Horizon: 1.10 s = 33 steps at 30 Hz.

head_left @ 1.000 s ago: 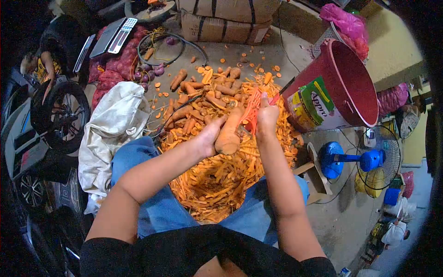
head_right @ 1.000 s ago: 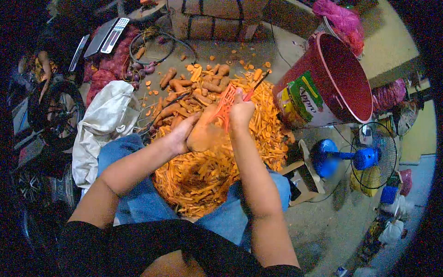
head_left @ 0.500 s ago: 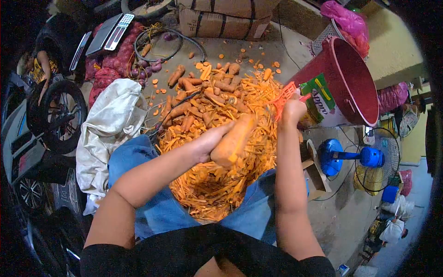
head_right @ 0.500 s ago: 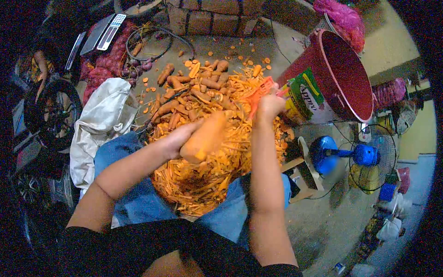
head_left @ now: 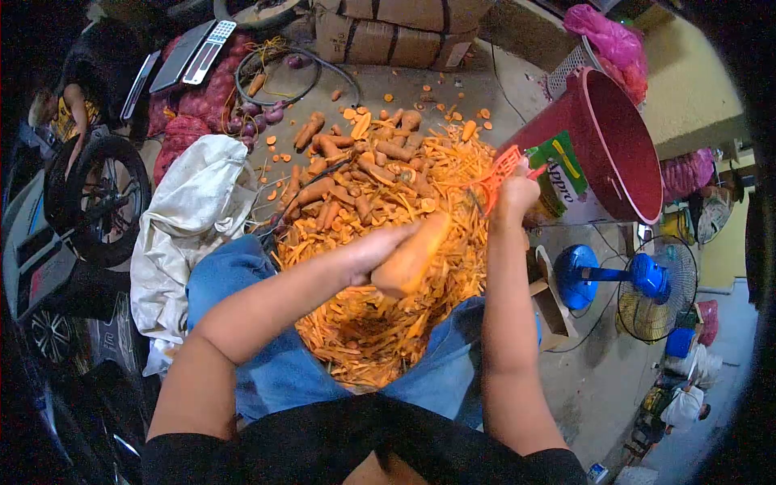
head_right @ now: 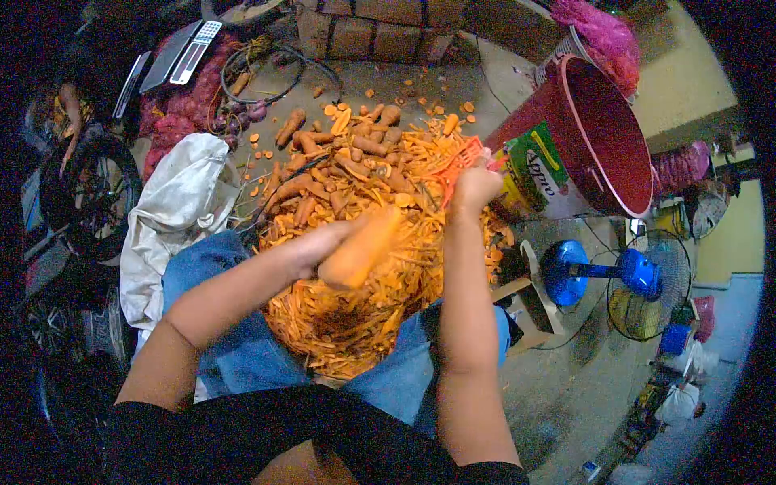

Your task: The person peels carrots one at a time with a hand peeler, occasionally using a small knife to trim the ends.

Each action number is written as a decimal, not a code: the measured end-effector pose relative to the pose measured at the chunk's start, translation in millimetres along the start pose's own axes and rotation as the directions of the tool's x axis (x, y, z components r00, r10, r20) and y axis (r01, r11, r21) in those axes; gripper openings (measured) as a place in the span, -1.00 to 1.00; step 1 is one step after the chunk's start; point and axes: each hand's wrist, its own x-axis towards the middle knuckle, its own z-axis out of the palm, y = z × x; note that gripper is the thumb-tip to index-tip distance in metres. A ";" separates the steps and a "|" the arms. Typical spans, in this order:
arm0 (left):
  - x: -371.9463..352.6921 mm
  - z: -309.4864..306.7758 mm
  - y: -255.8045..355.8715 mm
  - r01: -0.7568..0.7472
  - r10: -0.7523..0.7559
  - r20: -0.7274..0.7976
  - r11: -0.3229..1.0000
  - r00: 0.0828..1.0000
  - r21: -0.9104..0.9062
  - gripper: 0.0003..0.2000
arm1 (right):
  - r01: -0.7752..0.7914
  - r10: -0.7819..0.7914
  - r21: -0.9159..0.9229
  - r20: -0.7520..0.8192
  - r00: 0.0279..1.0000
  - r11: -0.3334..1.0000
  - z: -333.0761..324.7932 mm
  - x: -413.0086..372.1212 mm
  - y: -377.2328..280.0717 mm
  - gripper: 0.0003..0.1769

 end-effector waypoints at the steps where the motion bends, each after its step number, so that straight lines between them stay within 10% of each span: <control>1: 7.2 -10.7 2.2 0.031 -0.035 -0.032 0.993 0.999 -0.111 -0.67 | -0.050 0.043 0.185 0.039 0.998 0.982 3.3 -6.3 -13.5 -0.65; 4: 14.9 -17.9 7.7 -0.006 -0.023 -0.099 0.959 0.995 -0.284 -0.65 | 0.201 -0.213 0.073 0.275 0.938 0.977 11.0 -62.9 -34.7 -0.68; 7: 19.9 -17.6 5.5 -0.064 0.030 -0.122 0.958 0.992 -0.280 -0.64 | 0.011 0.020 -0.064 0.463 0.886 0.998 11.3 -100.5 -49.2 -0.70; 10: 8.3 -4.0 8.6 0.031 -0.046 -0.146 0.994 0.988 -0.105 -0.64 | 0.225 -0.215 -0.032 0.193 0.957 0.974 19.0 -54.1 -3.9 -0.68; 15: -0.8 1.8 11.8 -0.006 0.000 -0.072 0.996 0.997 -0.095 -0.67 | -0.079 0.078 -0.097 -0.016 0.997 0.992 -5.0 5.2 5.9 -0.69; 20: 17.3 -13.5 10.5 -0.111 0.034 -0.195 0.910 0.980 -0.399 -0.67 | 0.145 -0.170 0.097 0.346 0.923 0.985 15.6 -88.1 -42.5 -0.65; 23: 15.0 -12.5 7.4 -0.110 0.082 -0.153 0.976 0.985 -0.185 -0.67 | 0.117 -0.106 -0.007 0.380 0.919 0.993 18.9 -92.1 -30.2 -0.67; 29: -0.7 -1.8 6.3 -0.034 0.034 0.014 0.999 0.999 0.032 -0.67 | -0.021 0.018 -0.108 -0.032 0.999 0.994 -1.9 -5.9 -10.7 -0.70; 32: 17.5 -21.1 5.7 0.013 -0.044 -0.103 0.959 0.994 -0.282 -0.66 | -0.189 0.080 0.391 0.278 0.957 0.901 9.5 -46.9 -47.2 -0.67; 33: 19.6 -21.5 5.7 0.009 -0.040 -0.104 0.959 0.994 -0.285 -0.66 | 0.046 -0.029 -0.044 0.324 0.946 0.998 6.4 -62.2 -50.4 -0.68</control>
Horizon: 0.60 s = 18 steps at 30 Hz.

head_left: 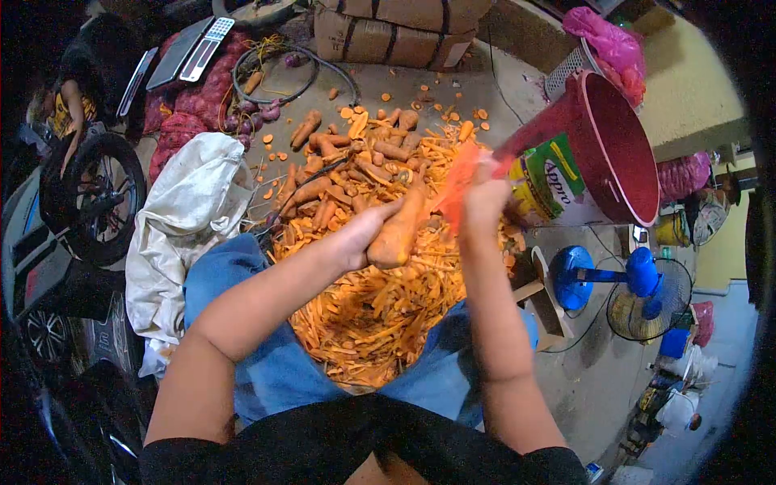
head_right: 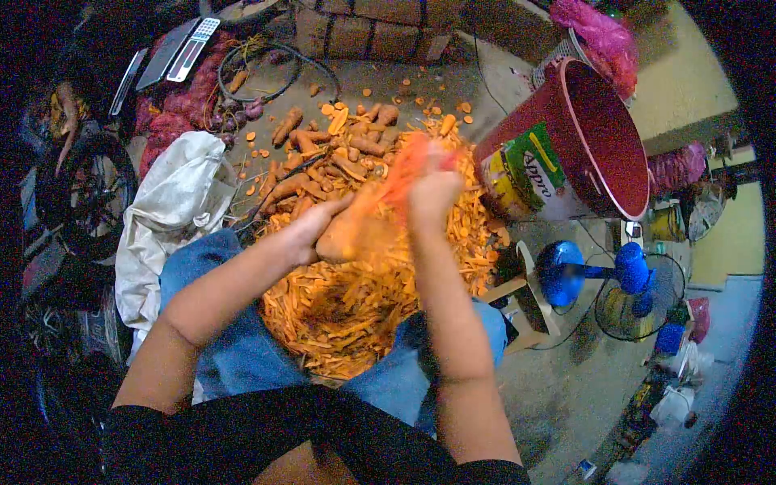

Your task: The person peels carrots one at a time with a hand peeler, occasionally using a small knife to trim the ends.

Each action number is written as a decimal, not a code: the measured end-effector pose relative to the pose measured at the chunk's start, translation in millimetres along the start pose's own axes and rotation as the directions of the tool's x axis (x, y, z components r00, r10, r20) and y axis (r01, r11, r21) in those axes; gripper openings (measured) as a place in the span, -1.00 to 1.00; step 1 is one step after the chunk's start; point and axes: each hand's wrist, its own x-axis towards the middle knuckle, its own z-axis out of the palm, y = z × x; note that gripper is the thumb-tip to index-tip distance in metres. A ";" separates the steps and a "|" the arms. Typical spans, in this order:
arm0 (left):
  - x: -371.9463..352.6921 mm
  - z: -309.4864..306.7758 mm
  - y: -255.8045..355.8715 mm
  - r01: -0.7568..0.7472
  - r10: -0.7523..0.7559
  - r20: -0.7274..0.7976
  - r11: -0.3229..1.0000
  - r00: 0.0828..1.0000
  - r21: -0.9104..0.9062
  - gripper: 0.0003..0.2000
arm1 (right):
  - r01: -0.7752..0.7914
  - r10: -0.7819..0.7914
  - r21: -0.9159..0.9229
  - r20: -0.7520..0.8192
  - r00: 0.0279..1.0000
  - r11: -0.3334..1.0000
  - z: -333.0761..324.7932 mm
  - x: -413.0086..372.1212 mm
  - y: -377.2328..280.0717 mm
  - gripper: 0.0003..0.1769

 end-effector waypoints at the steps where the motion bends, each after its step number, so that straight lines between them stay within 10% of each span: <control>1: 2.3 0.8 -0.4 -0.048 0.046 -0.033 0.998 0.998 -0.047 -0.66 | 0.068 -0.068 0.002 0.023 0.997 0.998 13.2 -12.8 6.8 -0.68; 4: 1.9 5.7 0.2 -0.120 0.110 -0.107 0.989 0.988 -0.090 -0.67 | 0.072 -0.073 0.007 0.156 0.985 0.997 21.5 -35.9 6.7 -0.69; 7: -7.8 9.9 -1.1 -0.138 0.139 0.022 0.926 0.990 0.352 -0.67 | 0.190 -0.194 -0.046 -0.095 0.976 0.981 15.5 9.9 50.5 -0.66; 11: -15.4 15.9 -13.8 -0.212 0.160 0.166 0.905 0.973 0.368 -0.62 | -0.068 0.048 -0.073 -0.250 0.967 0.995 -26.9 47.2 38.0 -0.70; 13: -19.3 17.6 3.3 0.029 -0.039 0.047 0.983 0.998 0.182 -0.62 | -0.084 0.130 0.260 -0.168 0.977 0.962 -15.6 38.9 25.2 -0.73; 18: -6.4 13.3 5.6 -0.082 0.077 -0.056 0.992 0.995 -0.098 -0.70 | 0.139 -0.148 0.121 0.072 0.986 0.983 23.0 -33.2 11.0 -0.69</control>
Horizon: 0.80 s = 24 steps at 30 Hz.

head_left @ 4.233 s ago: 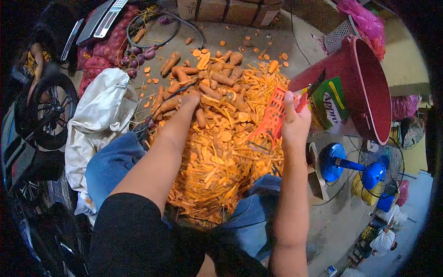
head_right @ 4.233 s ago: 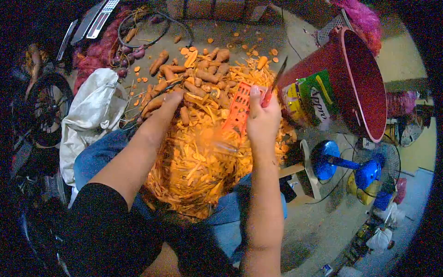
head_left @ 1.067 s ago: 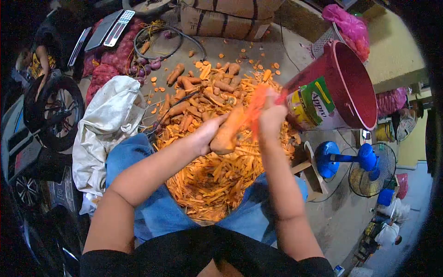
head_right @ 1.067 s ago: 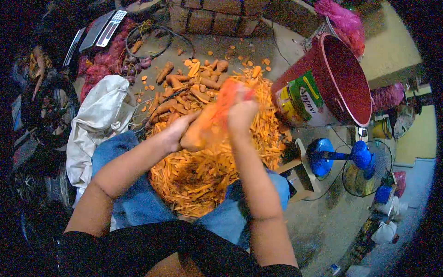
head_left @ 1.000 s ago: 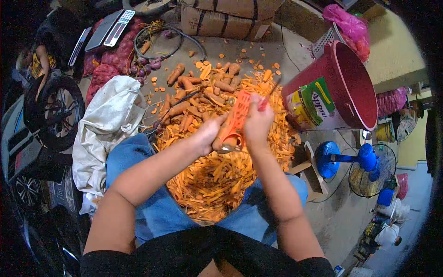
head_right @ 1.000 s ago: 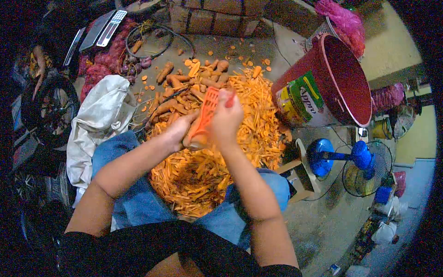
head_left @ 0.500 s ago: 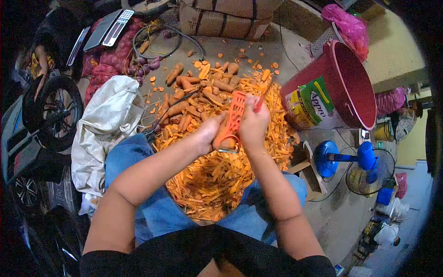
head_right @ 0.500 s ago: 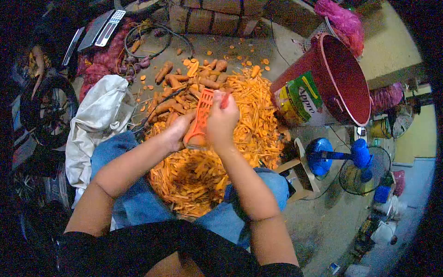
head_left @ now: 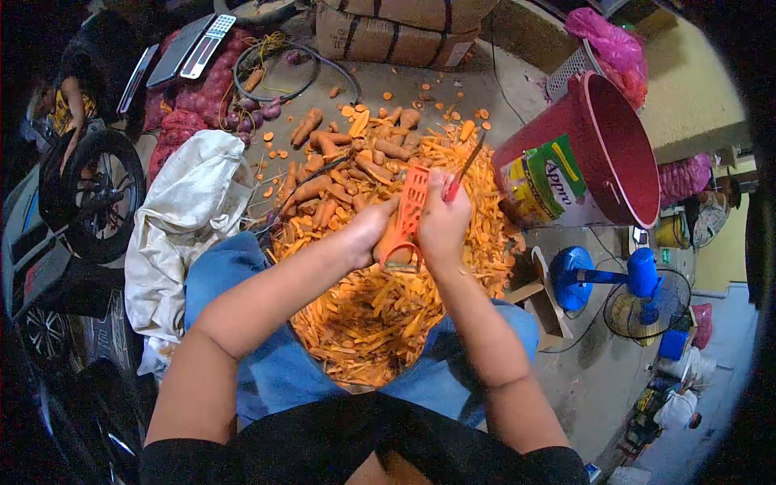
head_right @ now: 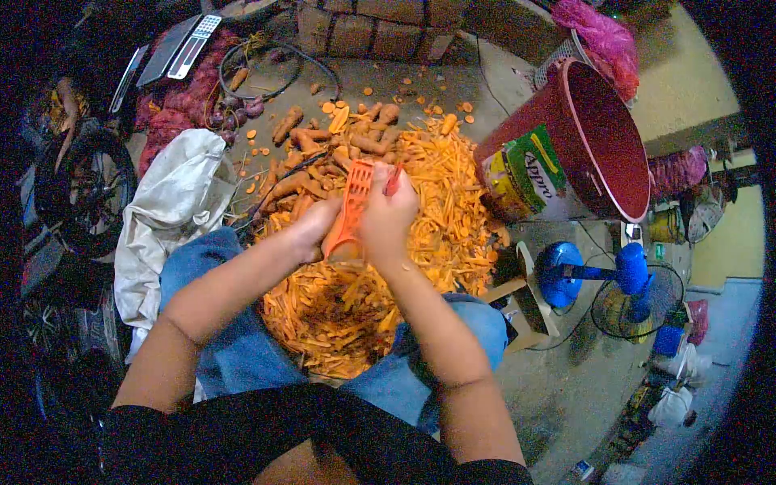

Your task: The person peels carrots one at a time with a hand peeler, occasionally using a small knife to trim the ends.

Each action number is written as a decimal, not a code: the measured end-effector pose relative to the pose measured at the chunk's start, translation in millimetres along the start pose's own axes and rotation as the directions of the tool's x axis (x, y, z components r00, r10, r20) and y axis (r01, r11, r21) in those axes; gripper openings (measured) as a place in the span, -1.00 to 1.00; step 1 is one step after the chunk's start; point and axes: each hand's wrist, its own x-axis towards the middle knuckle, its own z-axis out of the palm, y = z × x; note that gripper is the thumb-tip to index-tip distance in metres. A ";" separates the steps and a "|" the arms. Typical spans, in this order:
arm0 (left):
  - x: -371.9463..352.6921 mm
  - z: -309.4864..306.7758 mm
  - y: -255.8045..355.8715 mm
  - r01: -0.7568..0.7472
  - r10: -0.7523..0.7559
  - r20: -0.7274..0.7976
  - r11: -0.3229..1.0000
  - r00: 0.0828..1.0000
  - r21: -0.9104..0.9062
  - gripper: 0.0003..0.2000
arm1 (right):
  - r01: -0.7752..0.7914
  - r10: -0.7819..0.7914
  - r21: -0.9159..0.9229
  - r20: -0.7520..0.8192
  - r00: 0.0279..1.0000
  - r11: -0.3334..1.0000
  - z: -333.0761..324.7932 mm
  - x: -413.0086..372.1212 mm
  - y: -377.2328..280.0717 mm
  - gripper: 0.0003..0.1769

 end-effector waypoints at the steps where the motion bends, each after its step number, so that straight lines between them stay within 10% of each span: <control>1: -1.3 -1.9 -1.5 -0.004 0.001 0.023 0.990 1.000 0.142 -0.69 | -0.034 0.033 -0.078 -0.007 0.999 0.996 -1.8 1.9 0.8 -0.69; 7: -12.7 4.7 -11.2 0.019 -0.078 0.145 0.930 0.986 0.368 -0.67 | -0.232 0.121 -0.230 -0.413 0.903 0.945 -58.9 75.4 36.8 -0.68; 10: 1.2 -6.4 -1.2 0.073 -0.097 0.153 0.985 0.983 0.154 -0.64 | -0.116 0.124 0.048 -0.219 0.968 0.992 -46.7 63.5 29.6 -0.69; 12: 6.1 -9.8 0.5 0.052 -0.067 0.122 0.991 0.990 0.123 -0.63 | 0.159 -0.163 -0.041 -0.106 0.981 0.986 -19.2 27.7 -0.5 -0.73; 15: 9.9 -8.0 -4.0 -0.043 0.042 0.011 0.993 0.999 0.112 -0.67 | 0.113 -0.108 -0.251 0.035 0.994 0.961 -0.3 -7.6 -8.4 -0.75; 20: -16.2 5.7 -9.6 0.048 -0.085 0.113 0.954 0.990 0.296 -0.68 | -0.146 0.144 0.025 -0.387 0.911 0.989 -55.9 78.2 52.9 -0.75; 24: 3.1 -9.7 0.1 0.114 -0.133 0.090 0.976 0.987 0.187 -0.61 | -0.048 0.074 0.134 -0.199 0.977 0.990 -42.5 58.2 8.6 -0.74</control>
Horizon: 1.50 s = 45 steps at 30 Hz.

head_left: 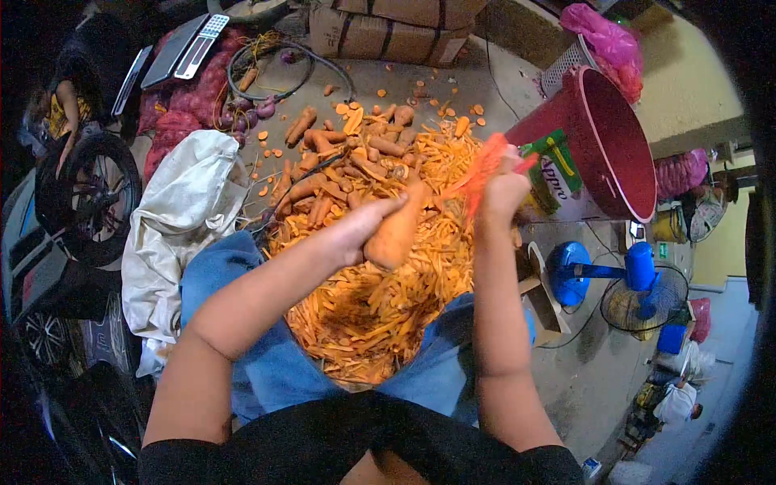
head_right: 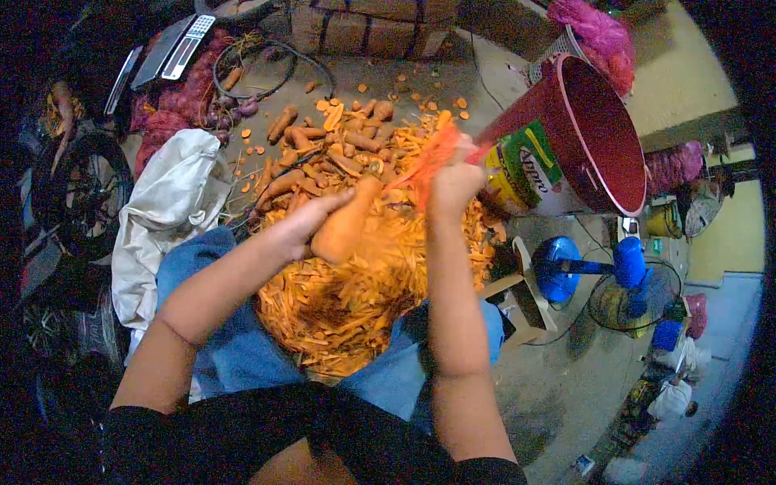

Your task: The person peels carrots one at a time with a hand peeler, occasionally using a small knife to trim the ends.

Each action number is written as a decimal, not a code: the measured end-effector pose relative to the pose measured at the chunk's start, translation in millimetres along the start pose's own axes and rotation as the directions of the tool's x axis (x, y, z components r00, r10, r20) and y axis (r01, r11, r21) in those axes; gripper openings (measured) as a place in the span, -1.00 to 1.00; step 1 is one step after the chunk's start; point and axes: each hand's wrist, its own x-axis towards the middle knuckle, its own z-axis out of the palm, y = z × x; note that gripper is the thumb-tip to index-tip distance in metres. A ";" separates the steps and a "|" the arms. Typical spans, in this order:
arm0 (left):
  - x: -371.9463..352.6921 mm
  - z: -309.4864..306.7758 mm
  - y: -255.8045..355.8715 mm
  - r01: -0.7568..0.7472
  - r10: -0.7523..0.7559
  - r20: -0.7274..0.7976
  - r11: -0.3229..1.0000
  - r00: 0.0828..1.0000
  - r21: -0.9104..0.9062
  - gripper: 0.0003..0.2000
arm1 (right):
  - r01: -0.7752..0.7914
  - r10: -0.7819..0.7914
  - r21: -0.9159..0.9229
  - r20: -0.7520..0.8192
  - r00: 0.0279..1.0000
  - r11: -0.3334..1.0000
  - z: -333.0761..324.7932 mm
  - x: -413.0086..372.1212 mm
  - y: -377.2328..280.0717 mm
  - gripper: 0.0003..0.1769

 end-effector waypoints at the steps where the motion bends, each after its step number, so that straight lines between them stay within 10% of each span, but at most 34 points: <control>1: 5.1 -4.5 2.0 -0.066 0.062 -0.056 0.995 0.996 -0.077 -0.64 | 0.073 -0.083 0.062 0.174 0.981 0.995 7.6 -16.1 -1.2 -0.73; 6: -1.0 6.8 0.5 -0.154 0.158 -0.117 0.987 0.980 0.045 -0.63 | 0.086 -0.018 -0.261 0.254 0.967 0.961 28.8 -63.7 -8.2 -0.71; 9: -1.1 3.1 -6.8 -0.084 0.083 0.014 0.994 0.996 0.076 -0.67 | 0.061 -0.077 -0.190 -0.074 0.994 0.980 18.2 -16.9 11.0 -0.64; 14: -4.2 6.2 4.4 -0.029 0.031 0.026 0.994 0.999 -0.105 -0.67 | -0.085 0.061 -0.177 -0.135 0.989 0.980 0.7 0.4 1.1 -0.64; 21: 8.8 1.6 1.1 -0.176 0.172 -0.084 0.983 0.981 -0.042 -0.63 | 0.240 -0.141 -0.338 0.291 0.946 0.910 28.9 -64.9 -11.7 -0.69; 23: 5.3 0.8 2.8 -0.207 0.213 -0.002 0.948 0.977 0.243 -0.64 | 0.244 -0.212 -0.278 0.139 0.967 0.929 25.7 -45.3 -0.1 -0.69; 28: -14.2 17.8 -3.1 -0.240 0.239 0.037 0.930 0.970 0.278 -0.69 | -0.083 0.022 -0.259 -0.231 0.973 0.962 -8.0 14.5 8.2 -0.70; 31: -1.6 -0.6 3.2 -0.053 0.052 0.044 0.998 0.998 0.034 -0.67 | 0.106 -0.106 -0.005 0.009 0.994 0.994 6.1 -4.5 0.4 -0.71; 36: 6.0 2.6 -0.5 -0.203 0.202 -0.019 0.977 0.979 -0.060 -0.69 | 0.146 -0.052 -0.368 0.255 0.966 0.918 30.9 -69.3 -19.3 -0.71; 39: -8.2 11.5 3.1 -0.135 0.131 0.035 0.948 0.991 0.289 -0.67 | 0.157 -0.141 -0.359 0.071 0.987 0.920 18.2 -27.8 11.4 -0.69; 45: -10.1 9.9 4.0 -0.131 0.128 0.031 0.987 0.991 0.095 -0.70 | -0.178 0.106 -0.224 -0.298 0.949 0.958 -13.9 17.4 5.1 -0.71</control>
